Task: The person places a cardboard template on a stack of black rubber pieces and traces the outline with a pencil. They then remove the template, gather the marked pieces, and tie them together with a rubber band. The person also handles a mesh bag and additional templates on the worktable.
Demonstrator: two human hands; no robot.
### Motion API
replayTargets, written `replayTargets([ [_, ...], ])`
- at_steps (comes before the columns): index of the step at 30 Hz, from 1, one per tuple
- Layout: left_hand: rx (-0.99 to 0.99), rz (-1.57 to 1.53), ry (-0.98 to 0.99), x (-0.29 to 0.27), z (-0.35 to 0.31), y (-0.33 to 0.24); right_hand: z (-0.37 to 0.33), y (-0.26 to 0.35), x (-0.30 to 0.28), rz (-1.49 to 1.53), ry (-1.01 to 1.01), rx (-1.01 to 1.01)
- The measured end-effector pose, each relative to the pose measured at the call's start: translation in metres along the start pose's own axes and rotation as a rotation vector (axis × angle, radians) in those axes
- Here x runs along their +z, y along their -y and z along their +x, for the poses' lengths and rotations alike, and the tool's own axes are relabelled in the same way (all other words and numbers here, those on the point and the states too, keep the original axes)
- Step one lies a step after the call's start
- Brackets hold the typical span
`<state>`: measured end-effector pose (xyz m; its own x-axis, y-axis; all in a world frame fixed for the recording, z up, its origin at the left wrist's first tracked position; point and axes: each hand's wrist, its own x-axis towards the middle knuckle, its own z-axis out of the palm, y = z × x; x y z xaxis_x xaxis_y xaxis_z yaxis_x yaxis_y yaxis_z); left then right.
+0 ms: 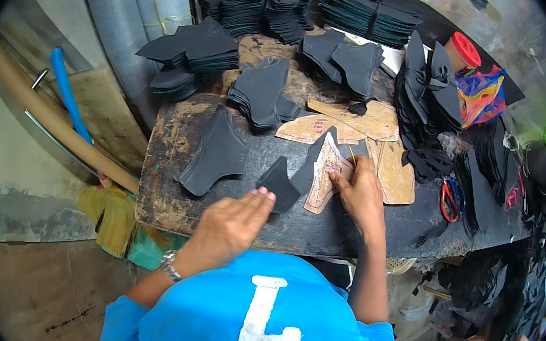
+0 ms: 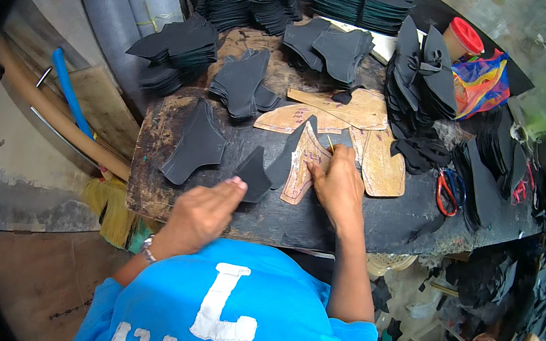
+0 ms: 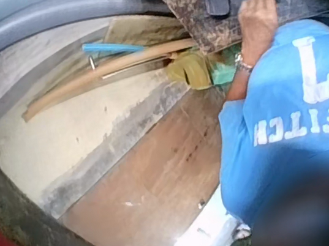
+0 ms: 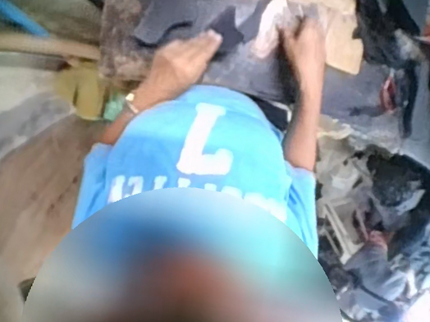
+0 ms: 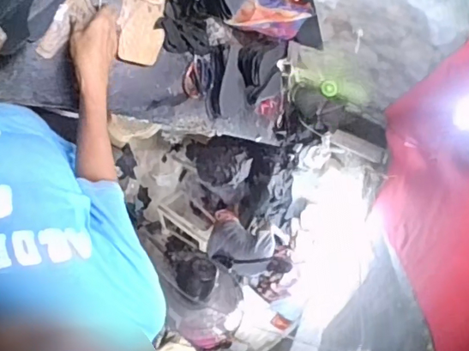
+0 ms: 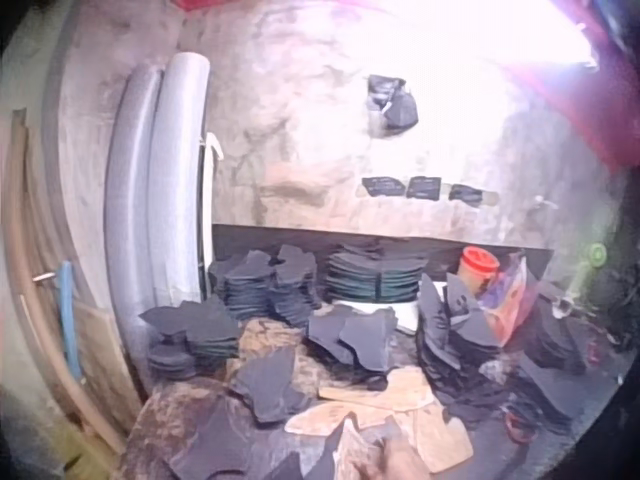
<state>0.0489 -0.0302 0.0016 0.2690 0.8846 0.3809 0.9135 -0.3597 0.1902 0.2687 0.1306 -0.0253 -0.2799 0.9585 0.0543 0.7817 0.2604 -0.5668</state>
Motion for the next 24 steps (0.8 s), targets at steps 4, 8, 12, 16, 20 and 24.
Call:
replayTargets([
  [4, 0.019, -0.001, 0.05, 0.019, 0.01, -0.013, 0.01, -0.006, -0.013, 0.242, 0.121, 0.132],
  [8, -0.11, -0.248, 0.0, 0.023, 0.016, -0.018, 0.014, -0.021, -0.033, 0.171, -0.134, -0.051],
  [12, -0.12, -0.362, -0.069, 0.019, 0.008, 0.003, 0.001, -0.019, -0.048, 0.688, -0.126, 0.027],
  [16, -0.159, -0.317, 0.019, 0.015, -0.014, 0.02, -0.016, 0.012, -0.032, 0.93, 0.05, -0.046],
  [20, -0.214, -0.332, -0.009, 0.019, -0.023, 0.02, -0.024, 0.046, 0.011, 0.758, 0.215, -0.084],
  [24, -0.254, -0.39, -0.005, 0.019, -0.021, 0.022, -0.023, 0.053, 0.029, 0.512, 0.222, -0.192],
])
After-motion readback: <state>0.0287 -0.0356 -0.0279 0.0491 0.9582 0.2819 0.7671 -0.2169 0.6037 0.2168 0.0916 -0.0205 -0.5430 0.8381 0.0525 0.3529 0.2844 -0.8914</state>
